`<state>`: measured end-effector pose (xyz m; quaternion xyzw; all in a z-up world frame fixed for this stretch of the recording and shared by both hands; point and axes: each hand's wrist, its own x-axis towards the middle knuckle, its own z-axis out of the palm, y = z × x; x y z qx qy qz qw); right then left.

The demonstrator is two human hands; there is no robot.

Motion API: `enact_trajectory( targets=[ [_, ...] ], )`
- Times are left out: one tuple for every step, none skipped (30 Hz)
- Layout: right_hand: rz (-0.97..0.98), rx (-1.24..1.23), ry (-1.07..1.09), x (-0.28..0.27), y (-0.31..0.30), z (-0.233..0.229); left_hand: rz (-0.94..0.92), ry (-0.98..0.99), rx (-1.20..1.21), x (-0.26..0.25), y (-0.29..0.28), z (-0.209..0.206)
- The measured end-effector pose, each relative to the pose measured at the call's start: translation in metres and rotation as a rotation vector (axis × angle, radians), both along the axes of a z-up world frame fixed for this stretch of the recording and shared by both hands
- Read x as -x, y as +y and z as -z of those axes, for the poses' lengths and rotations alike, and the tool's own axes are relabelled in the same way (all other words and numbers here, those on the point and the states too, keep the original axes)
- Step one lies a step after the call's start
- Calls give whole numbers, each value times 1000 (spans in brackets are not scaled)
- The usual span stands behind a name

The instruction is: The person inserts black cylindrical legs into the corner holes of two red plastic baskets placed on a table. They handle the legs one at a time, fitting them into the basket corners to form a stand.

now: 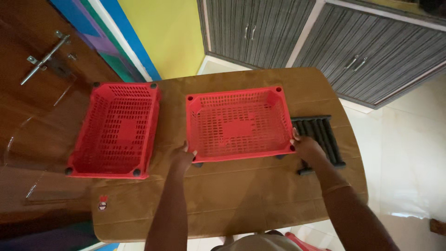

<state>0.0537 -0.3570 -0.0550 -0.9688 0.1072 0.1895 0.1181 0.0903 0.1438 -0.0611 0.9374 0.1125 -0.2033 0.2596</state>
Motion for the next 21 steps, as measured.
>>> enact_trajectory(
  targets=[
    [-40, 30, 25, -1, 0, -3, 53, 2, -42, 2, 0, -11],
    [-27, 47, 47, -2, 1, -6, -8, 43, 27, 4, -1, -22],
    [-15, 63, 71, -3, 2, -8, -68, 84, 97, 7, -3, -33],
    [-2, 74, 98, -4, 3, -12, -128, 125, 167, 9, -6, -43],
    [15, 81, 115, -4, 4, -15, -49, 144, 64, 9, -9, -54],
    [29, 95, 136, -4, 6, -19, 28, 162, -39, 9, -12, -65],
    [39, 102, 149, -4, 9, -22, 106, 180, -143, 9, -14, -75],
    [65, 109, 148, -4, 11, -27, 118, 181, -165, 9, -16, -85],
    [96, 110, 144, -3, 15, -31, 129, 181, -187, 10, -17, -94],
    [132, 114, 140, -1, 18, -36, 140, 182, -208, 10, -19, -102],
    [157, 109, 142, 0, 22, -41, 166, 180, -219, 11, -23, -109],
    [182, 103, 139, -1, 26, -46, 192, 175, -230, 9, -26, -116],
    [207, 98, 137, -3, 31, -50, 217, 170, -242, 8, -29, -121],
    [234, 86, 120, -3, 36, -54, 243, 169, -253, 10, -31, -123],
    [261, 73, 103, -3, 40, -59, 269, 167, -265, 11, -32, -125],
    [288, 60, 88, -2, 45, -62, 295, 167, -277, 12, -31, -125],
    [316, 65, 88, -2, 51, -65, 316, 166, -269, 14, -29, -125],
    [347, 73, 87, 0, 55, -69, 340, 161, -259, 15, -28, -124],
    [378, 80, 85, 2, 59, -74, 363, 157, -250, 16, -28, -123],
    [403, 74, 112, 2, 64, -80, 386, 148, -241, 14, -27, -122],
    [428, 67, 140, 2, 69, -86, 408, 140, -233, 12, -25, -120]
  ],
)
